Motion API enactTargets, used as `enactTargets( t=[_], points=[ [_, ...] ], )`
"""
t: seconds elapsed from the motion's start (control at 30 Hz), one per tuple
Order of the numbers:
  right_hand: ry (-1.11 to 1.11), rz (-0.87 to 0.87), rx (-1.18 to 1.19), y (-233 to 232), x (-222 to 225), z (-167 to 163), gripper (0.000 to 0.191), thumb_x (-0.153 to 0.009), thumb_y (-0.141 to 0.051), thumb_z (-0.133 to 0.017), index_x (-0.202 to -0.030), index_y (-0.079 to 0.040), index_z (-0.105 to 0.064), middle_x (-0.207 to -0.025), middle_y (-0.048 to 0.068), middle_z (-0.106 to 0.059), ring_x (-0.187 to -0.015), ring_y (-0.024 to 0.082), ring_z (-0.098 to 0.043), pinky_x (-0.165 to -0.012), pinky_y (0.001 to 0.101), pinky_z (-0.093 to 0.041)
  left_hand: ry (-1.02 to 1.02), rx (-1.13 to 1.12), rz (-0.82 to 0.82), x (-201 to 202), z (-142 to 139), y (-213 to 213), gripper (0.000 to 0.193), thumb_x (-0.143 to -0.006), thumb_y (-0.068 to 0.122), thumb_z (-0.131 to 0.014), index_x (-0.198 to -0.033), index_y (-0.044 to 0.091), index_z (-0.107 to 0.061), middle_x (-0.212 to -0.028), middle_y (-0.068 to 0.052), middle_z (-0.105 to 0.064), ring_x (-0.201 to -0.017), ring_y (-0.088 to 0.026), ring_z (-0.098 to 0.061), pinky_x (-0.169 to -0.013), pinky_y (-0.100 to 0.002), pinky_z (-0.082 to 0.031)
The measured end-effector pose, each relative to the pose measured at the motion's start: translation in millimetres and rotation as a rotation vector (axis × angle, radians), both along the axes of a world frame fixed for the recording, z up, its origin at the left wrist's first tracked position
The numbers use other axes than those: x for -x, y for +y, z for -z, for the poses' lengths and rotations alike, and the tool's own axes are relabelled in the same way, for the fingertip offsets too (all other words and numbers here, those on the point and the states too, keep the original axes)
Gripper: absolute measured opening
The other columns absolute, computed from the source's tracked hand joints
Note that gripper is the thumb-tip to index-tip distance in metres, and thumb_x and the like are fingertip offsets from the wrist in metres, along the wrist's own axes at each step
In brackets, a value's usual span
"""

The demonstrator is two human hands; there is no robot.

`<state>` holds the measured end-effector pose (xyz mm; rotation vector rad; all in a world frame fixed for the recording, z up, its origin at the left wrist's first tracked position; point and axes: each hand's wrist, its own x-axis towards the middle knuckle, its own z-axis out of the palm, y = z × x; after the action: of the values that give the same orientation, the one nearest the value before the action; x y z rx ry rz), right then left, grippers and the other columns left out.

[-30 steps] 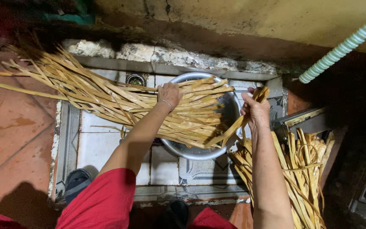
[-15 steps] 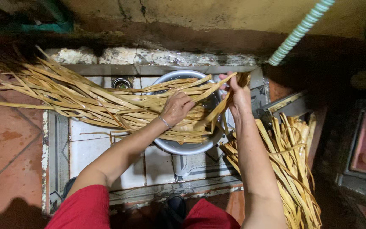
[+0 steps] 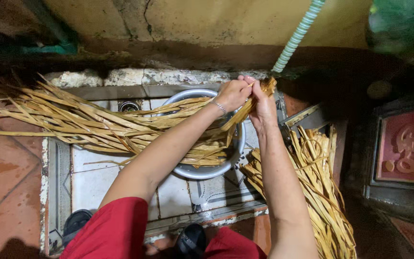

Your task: The person repeatedly wets and scrubs long, dried plant fibers in a metal basin of water. They handle the fibers by hand, separating strands and rinsing them under a running hose, then placing them back into the basin.

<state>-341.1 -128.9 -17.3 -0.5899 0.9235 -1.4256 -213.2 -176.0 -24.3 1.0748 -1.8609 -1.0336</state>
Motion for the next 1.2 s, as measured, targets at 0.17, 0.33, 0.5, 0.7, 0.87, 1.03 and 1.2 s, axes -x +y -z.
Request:
enactTargets(
  t=[0.17, 0.33, 0.5, 0.7, 0.87, 1.03, 1.2],
  points=[
    [0.065, 0.243, -0.064, -18.5, 11.6, 6.9, 0.02, -0.094, -0.003, -0.063, -0.111, 0.007, -0.065, -0.107, 0.022, -0.073, -0.093, 0.031, -0.075, -0.086, 0.0425, -0.063, -0.241, 0.145, -0.009, 24.3, -11.9, 1.3, 0.029, -0.097, 0.022, -0.051, -0.102, 0.002, -0.072, -0.084, -0.029, -0.07, -0.078, -0.046, -0.069, -0.07, -0.056, -0.055],
    [0.011, 0.395, -0.078, -35.0, 18.5, 9.2, 0.013, -0.098, -0.009, -0.057, -0.095, 0.003, -0.061, -0.084, 0.018, -0.07, -0.074, 0.032, -0.072, -0.072, 0.047, -0.065, -0.644, 0.504, 0.218, 20.0, -2.7, 17.8, 0.023, -0.091, 0.018, -0.055, -0.089, 0.001, -0.071, -0.086, -0.025, -0.07, -0.076, -0.04, -0.073, -0.062, -0.053, -0.058],
    [-0.01, 0.41, -0.249, -43.6, 32.7, 14.4, 0.015, -0.094, -0.017, -0.054, -0.08, -0.012, -0.056, -0.06, 0.0, -0.053, -0.047, 0.016, -0.051, -0.047, 0.0425, -0.056, -0.447, 0.395, 0.151, 8.2, 13.0, 43.4, 0.018, -0.093, 0.013, -0.053, -0.093, -0.002, -0.063, -0.07, -0.022, -0.068, -0.059, -0.04, -0.068, -0.052, -0.052, -0.055],
    [-0.092, 0.511, -0.162, -45.7, 84.4, 24.6, 0.015, -0.086, -0.003, -0.047, -0.079, -0.012, -0.057, -0.057, -0.003, -0.043, -0.042, 0.01, -0.033, -0.041, 0.0303, -0.03, -0.469, 0.375, 0.267, -9.1, 30.2, 96.4, 0.024, -0.098, 0.015, -0.047, -0.08, 0.001, -0.056, -0.069, -0.015, -0.059, -0.056, -0.032, -0.063, -0.05, -0.048, -0.054],
    [0.042, 0.723, -0.261, -38.1, 110.4, 30.6, 0.028, -0.096, -0.022, -0.046, -0.078, -0.007, -0.063, -0.057, 0.0, -0.05, -0.044, 0.011, -0.039, -0.043, 0.0295, -0.035, -0.351, -0.026, 0.252, -37.3, 30.7, 125.5, 0.022, -0.096, 0.019, -0.049, -0.081, 0.003, -0.052, -0.058, -0.013, -0.054, -0.05, -0.029, -0.053, -0.053, -0.049, -0.049],
    [-0.031, 0.714, -0.184, -28.2, 140.2, 34.4, 0.013, -0.084, -0.008, -0.05, -0.073, -0.011, -0.057, -0.054, -0.002, -0.044, -0.042, 0.012, -0.032, -0.042, 0.03, -0.027, -0.305, 0.2, 0.285, -99.9, 36.8, 159.6, 0.018, -0.096, 0.017, -0.047, -0.082, 0.005, -0.05, -0.069, -0.014, -0.053, -0.064, -0.031, -0.057, -0.064, -0.05, -0.051],
    [0.055, 0.792, -0.196, -32.3, 160.4, 46.4, 0.016, -0.084, -0.01, -0.052, -0.069, -0.012, -0.057, -0.052, -0.001, -0.043, -0.041, 0.013, -0.033, -0.04, 0.0317, -0.028, -0.307, 0.155, 0.303, -136.5, 32.3, 174.3, 0.015, -0.094, 0.015, -0.051, -0.085, 0.004, -0.049, -0.075, -0.016, -0.057, -0.073, -0.037, -0.06, -0.072, -0.052, -0.05]
  ],
)
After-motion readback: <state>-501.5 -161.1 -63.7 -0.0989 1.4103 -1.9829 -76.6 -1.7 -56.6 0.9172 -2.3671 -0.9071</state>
